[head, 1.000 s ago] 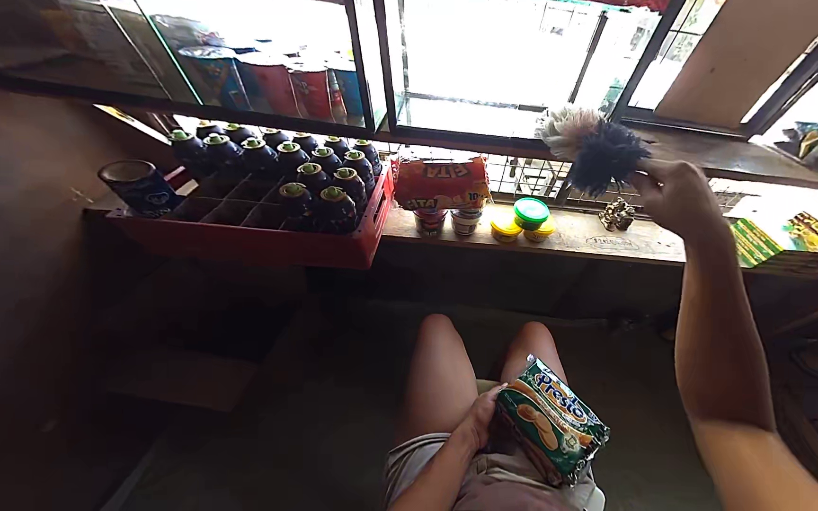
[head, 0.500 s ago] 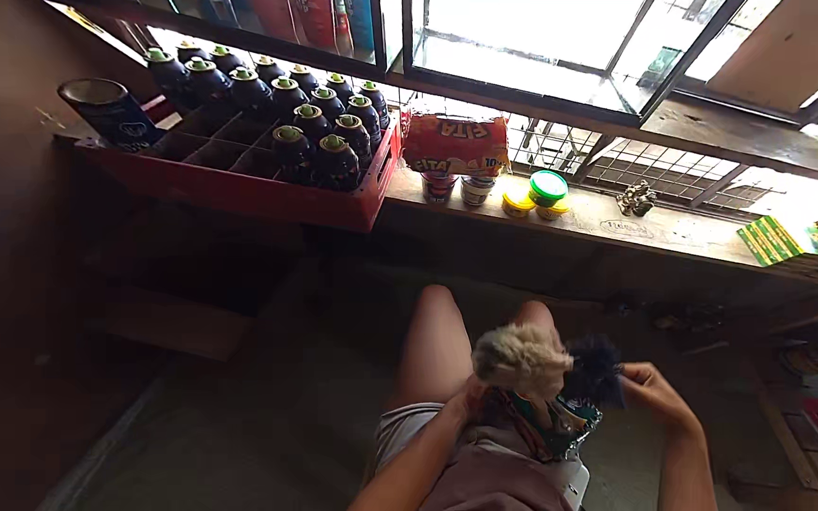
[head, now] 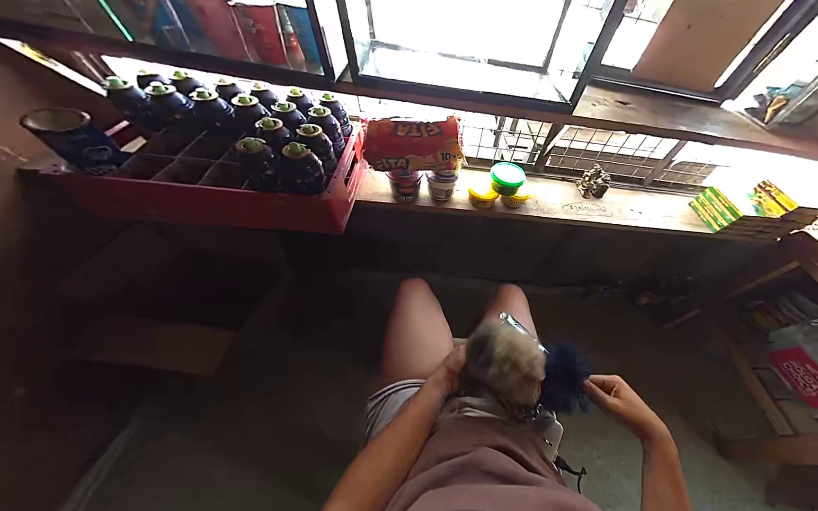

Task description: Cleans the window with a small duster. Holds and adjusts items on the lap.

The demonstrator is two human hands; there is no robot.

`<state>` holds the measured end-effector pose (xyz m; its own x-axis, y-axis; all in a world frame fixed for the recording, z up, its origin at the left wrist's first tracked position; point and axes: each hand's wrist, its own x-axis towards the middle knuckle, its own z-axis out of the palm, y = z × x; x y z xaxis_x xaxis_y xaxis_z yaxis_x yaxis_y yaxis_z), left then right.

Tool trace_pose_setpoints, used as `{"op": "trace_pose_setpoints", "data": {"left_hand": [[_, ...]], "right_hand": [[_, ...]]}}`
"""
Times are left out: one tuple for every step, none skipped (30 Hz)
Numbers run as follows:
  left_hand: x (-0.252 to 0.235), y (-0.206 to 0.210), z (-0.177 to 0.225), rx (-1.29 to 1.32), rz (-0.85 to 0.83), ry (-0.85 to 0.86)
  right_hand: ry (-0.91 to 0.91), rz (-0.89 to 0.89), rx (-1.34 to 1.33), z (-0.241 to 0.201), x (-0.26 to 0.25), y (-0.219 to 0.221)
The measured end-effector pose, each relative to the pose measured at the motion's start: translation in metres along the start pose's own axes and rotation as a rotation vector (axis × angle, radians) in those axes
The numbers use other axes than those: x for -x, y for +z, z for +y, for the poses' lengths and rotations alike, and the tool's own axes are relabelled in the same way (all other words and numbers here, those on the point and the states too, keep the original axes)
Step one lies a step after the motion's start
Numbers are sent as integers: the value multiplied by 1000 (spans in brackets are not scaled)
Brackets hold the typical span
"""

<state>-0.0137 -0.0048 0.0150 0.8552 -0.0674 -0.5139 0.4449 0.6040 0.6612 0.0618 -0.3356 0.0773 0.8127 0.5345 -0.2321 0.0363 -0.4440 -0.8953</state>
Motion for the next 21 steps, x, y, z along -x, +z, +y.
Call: {"op": "trace_pose_setpoints", "data": {"left_hand": [[4, 0, 0, 5, 10, 8], [4, 0, 0, -7, 39, 6], [0, 0, 1, -35, 65, -9], [-7, -1, 2, -47, 91, -42], [-11, -3, 1, -53, 98, -59], [-10, -4, 1, -54, 99, -57], [-3, -4, 1, -58, 92, -35], [9, -3, 1, -61, 82, 13], [18, -4, 3, -49, 57, 42], [16, -3, 4, -39, 59, 26], [7, -2, 4, -44, 76, -12], [-4, -4, 2, -37, 72, -49], [-11, -7, -2, -48, 43, -40], [-10, -10, -3, -79, -10, -4], [4, -8, 4, -175, -48, 40], [35, 9, 24, -328, -3, 12], [68, 46, 50, -346, 228, -140], [78, 59, 62, -267, 297, -218], [69, 49, 53, -213, 256, -172], [39, 18, 30, -214, 92, -65], [9, 0, 10, -126, 16, -15]], "right_hand": [[10, 10, 107, 0, 0, 2], [-1, 72, 191, -1, -1, 5], [-30, 156, 258, -6, -3, 10], [-58, 221, 305, -13, -4, 16], [-86, 238, 337, -20, -5, 22], [-118, 219, 360, -24, -4, 27], [-144, 171, 368, -24, -4, 29], [-167, 117, 361, -22, -4, 28], [-162, 79, 351, -18, -5, 24], [-141, 87, 358, -16, -7, 20], [-115, 138, 373, -15, -8, 18], [-89, 197, 387, -17, -9, 17], [-73, 232, 393, -20, -8, 18], [-60, 212, 377, -23, -6, 18], [-72, 152, 344, -26, -4, 19], [-102, 76, 295, -26, -1, 19], [-116, 10, 245, -25, 1, 18], [-114, -18, 220, -23, 2, 15], [-107, 4, 224, -21, 3, 11], [-93, 56, 243, -19, 3, 7], [-76, 111, 259, -19, 3, 5]]}}
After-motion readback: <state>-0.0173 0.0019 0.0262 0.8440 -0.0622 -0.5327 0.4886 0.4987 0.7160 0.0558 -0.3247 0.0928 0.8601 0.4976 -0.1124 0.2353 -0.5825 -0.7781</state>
